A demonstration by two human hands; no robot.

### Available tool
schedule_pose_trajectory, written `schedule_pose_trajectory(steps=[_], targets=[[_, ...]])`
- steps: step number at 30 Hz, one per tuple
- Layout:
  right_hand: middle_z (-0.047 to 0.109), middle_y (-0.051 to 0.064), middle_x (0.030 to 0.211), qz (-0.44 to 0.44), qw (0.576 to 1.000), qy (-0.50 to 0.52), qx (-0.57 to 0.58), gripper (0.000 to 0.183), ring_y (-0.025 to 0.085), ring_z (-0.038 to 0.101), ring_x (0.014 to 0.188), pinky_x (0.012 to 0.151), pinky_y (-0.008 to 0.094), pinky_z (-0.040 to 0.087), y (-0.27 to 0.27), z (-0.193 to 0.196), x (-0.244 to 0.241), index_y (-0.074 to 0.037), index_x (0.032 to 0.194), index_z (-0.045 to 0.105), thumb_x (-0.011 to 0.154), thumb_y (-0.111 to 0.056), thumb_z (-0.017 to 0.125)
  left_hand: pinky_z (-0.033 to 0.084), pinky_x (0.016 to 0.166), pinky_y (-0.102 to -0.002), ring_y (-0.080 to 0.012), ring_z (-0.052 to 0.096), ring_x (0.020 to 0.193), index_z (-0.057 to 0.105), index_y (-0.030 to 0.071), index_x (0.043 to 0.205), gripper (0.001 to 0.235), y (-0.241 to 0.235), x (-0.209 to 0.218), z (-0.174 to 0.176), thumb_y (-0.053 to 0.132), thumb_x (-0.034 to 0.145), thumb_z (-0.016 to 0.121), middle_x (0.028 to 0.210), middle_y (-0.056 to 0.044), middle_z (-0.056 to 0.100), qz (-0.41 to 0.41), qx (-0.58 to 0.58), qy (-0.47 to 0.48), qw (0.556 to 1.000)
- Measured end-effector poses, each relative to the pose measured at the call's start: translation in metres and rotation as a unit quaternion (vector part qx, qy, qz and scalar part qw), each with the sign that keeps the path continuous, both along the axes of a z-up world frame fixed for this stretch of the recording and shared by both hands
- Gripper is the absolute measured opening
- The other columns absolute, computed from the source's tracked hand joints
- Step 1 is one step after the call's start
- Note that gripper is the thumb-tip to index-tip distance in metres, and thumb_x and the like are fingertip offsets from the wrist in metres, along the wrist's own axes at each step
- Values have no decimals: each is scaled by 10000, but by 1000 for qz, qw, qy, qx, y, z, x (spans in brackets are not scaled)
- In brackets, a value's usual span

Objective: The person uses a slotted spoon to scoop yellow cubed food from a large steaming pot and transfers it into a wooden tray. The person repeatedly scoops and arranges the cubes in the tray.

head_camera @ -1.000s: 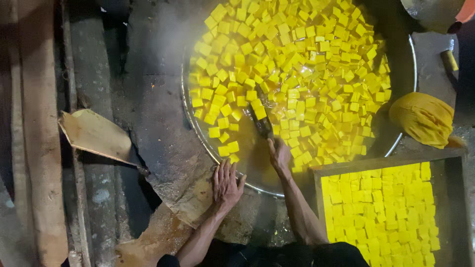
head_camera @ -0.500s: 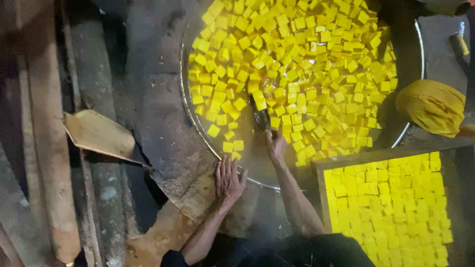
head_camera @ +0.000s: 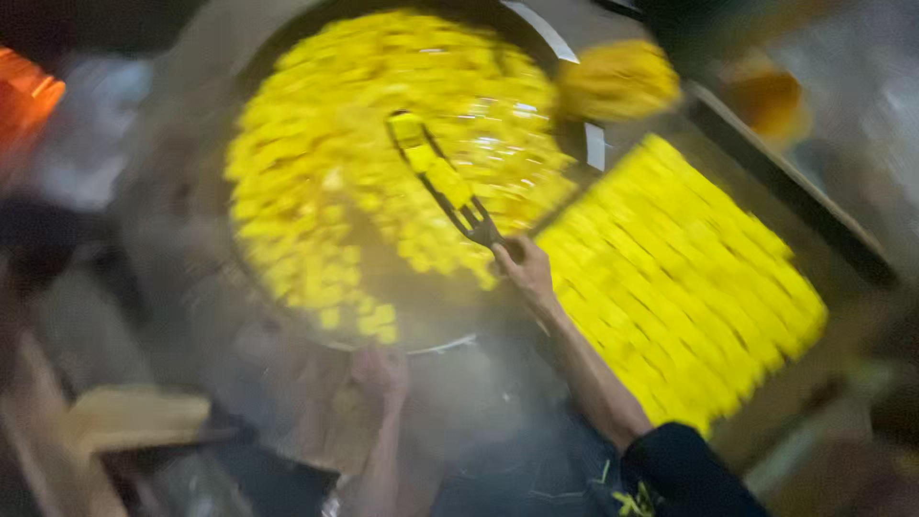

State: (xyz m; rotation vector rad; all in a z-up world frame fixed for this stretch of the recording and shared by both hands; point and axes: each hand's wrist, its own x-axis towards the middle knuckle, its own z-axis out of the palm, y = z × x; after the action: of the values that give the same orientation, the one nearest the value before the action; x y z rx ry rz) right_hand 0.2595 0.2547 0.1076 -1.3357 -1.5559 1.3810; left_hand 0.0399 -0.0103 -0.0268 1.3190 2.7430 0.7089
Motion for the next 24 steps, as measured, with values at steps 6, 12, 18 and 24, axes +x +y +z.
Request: schedule_pose_trajectory(steps=[6, 12, 18, 24], targets=[[748, 87, 850, -82, 981, -156, 85, 345, 152, 682, 732, 679, 318, 547, -1, 26, 260, -48, 1100, 735, 915, -334, 787, 309, 1164, -586, -427, 460, 1382, 575, -1, 1391, 531, 6, 17, 19, 321, 971, 626, 1437, -248, 541, -27, 36, 35, 998], [764, 105, 1033, -137, 926, -352, 18, 481, 240, 724, 826, 707, 374, 587, -55, 35, 520, -79, 1202, 733, 950, -486, 682, 303, 1166, -610, -439, 450, 1383, 576, -17, 1407, 496, 67, 73, 36, 282, 1018, 648, 1446, -259, 527, -33, 33, 25, 999], [757, 134, 1060, -158, 885, -433, 68, 475, 245, 729, 882, 752, 386, 589, -66, 10, 668, -48, 1238, 729, 989, -453, 735, 368, 1197, -537, -394, 473, 1401, 576, -4, 1368, 437, 171, 171, 65, 230, 1017, 689, 1453, -235, 539, -145, 112, 22, 983], [720, 81, 1073, -112, 798, -538, 248, 290, 239, 704, 876, 741, 379, 586, -53, -8, 700, -93, 1233, 735, 983, -236, 771, 391, 1161, -508, -409, 505, 1353, 599, -36, 1320, 416, 253, 312, 97, 108, 945, 707, 1400, -256, 572, -306, 181, -33, 934]])
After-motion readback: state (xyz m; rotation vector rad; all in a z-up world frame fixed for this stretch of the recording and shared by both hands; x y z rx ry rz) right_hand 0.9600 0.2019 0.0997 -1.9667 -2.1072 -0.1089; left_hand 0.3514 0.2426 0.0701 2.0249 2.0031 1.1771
